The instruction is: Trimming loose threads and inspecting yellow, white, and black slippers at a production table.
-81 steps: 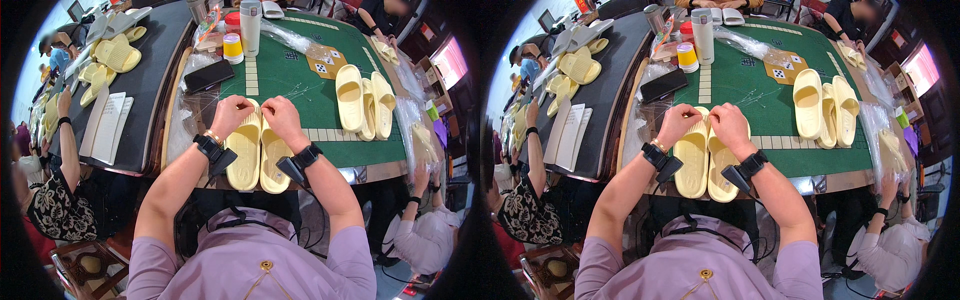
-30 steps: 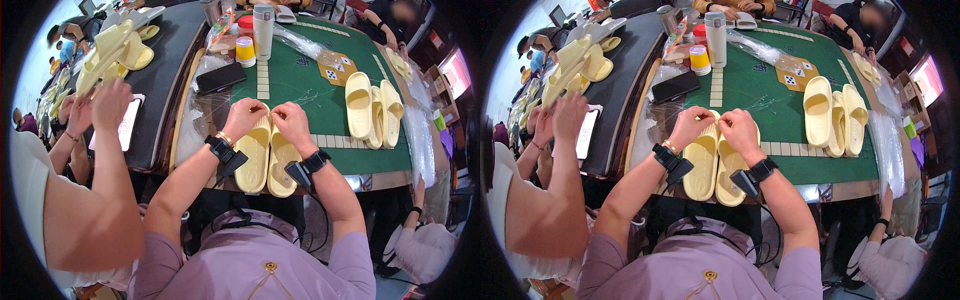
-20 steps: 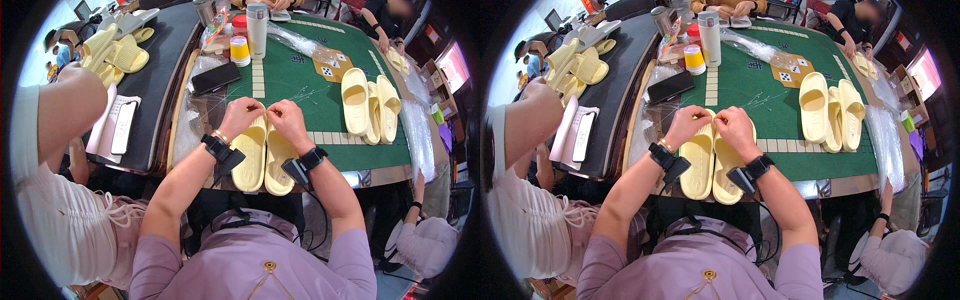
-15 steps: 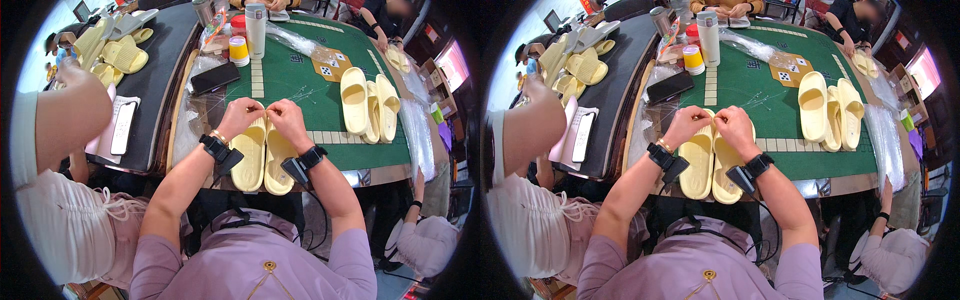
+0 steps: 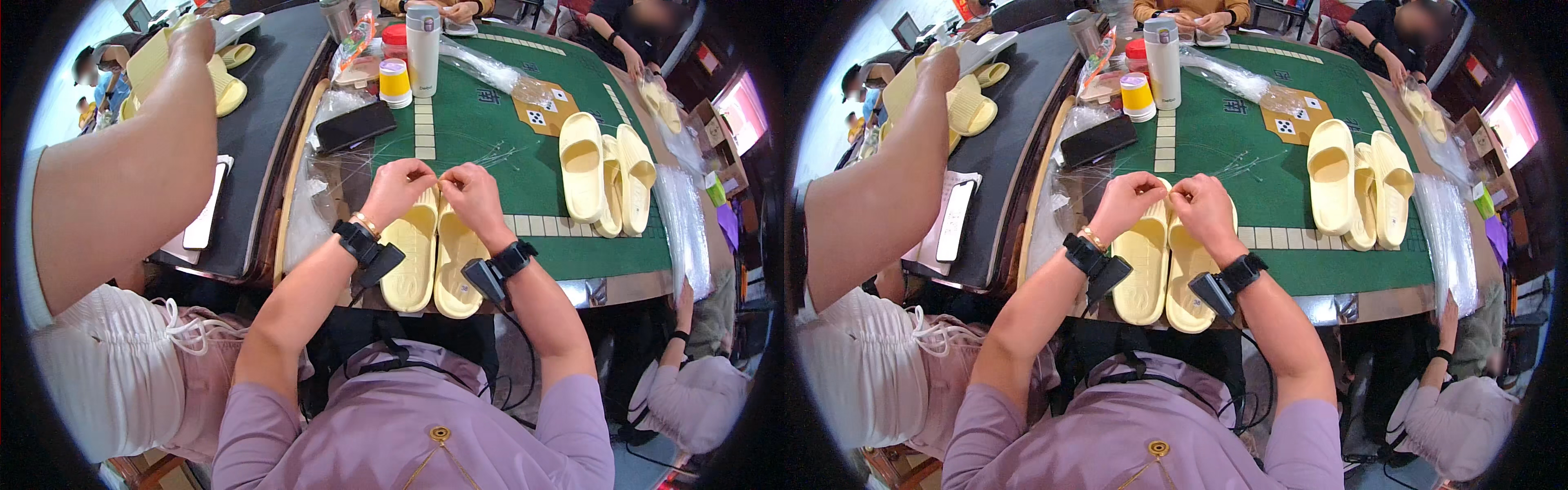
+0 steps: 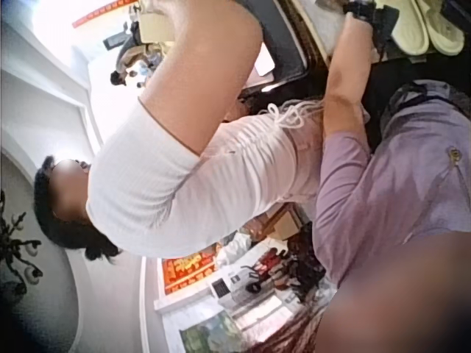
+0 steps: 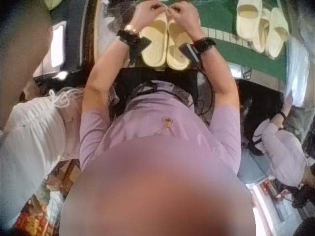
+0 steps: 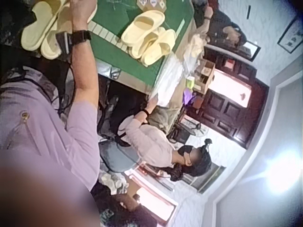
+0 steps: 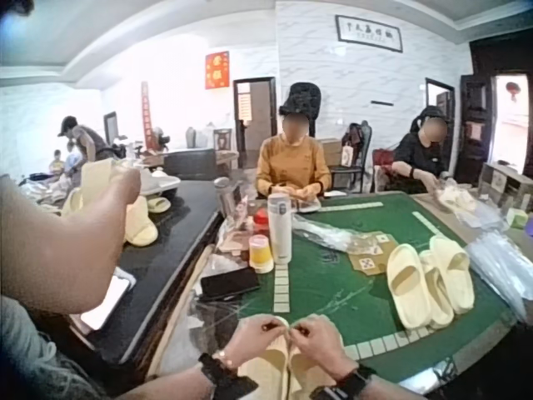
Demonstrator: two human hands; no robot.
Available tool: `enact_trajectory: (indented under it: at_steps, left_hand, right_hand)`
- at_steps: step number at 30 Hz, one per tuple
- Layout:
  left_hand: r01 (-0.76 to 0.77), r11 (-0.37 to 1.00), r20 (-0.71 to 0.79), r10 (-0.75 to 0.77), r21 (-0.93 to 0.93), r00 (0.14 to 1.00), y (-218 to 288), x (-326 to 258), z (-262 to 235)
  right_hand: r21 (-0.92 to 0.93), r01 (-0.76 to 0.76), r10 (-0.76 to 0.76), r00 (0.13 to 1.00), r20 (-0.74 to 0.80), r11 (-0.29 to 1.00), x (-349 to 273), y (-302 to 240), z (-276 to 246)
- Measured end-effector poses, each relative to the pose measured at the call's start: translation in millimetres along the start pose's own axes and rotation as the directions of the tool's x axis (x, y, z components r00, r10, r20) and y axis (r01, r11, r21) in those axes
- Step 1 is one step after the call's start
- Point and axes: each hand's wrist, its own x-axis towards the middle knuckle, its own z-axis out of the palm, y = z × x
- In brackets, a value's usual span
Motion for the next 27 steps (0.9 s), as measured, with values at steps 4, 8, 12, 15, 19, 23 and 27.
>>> enact_trajectory:
  at_steps: [4,8,12,15,19,23,27]
  left_hand:
    - [-0.094,0.992,0.033,0.091,0.088,0.995,1.5,-0.7,-0.3]
    - [-0.100,0.994,-0.010,0.101,0.054,0.995,-0.1,-0.4,3.6]
    - [-0.121,0.986,-0.063,0.129,0.115,0.990,0.6,-2.1,5.6]
    - [-0.192,0.973,0.009,0.192,0.132,0.981,-0.6,-0.2,1.2]
    - [-0.162,0.978,-0.059,0.171,0.134,0.984,-4.7,-0.1,6.2]
    - [-0.181,0.982,-0.012,0.181,0.049,0.983,-2.0,-0.1,4.6]
    - [-0.108,0.991,-0.002,0.108,0.081,0.994,1.8,0.4,4.9]
  right_hand:
    - [0.052,-0.024,0.025,1.000,-0.016,0.998,-1.4,0.1,-1.7]
    - [-0.033,0.030,-0.030,0.999,-0.014,0.999,-2.0,-0.7,-2.4]
    - [-0.014,0.025,-0.025,1.000,-0.006,1.000,-2.2,3.5,-1.5]
    - [0.014,0.006,-0.007,1.000,0.013,1.000,-0.7,3.0,-2.4]
    - [-0.014,0.078,-0.078,0.997,-0.003,0.997,-0.7,1.6,-1.8]
    - [0.023,0.004,-0.005,1.000,0.023,1.000,-1.2,3.4,-2.1]
    - [0.001,0.044,-0.044,0.999,-0.005,0.999,-2.1,4.5,-1.8]
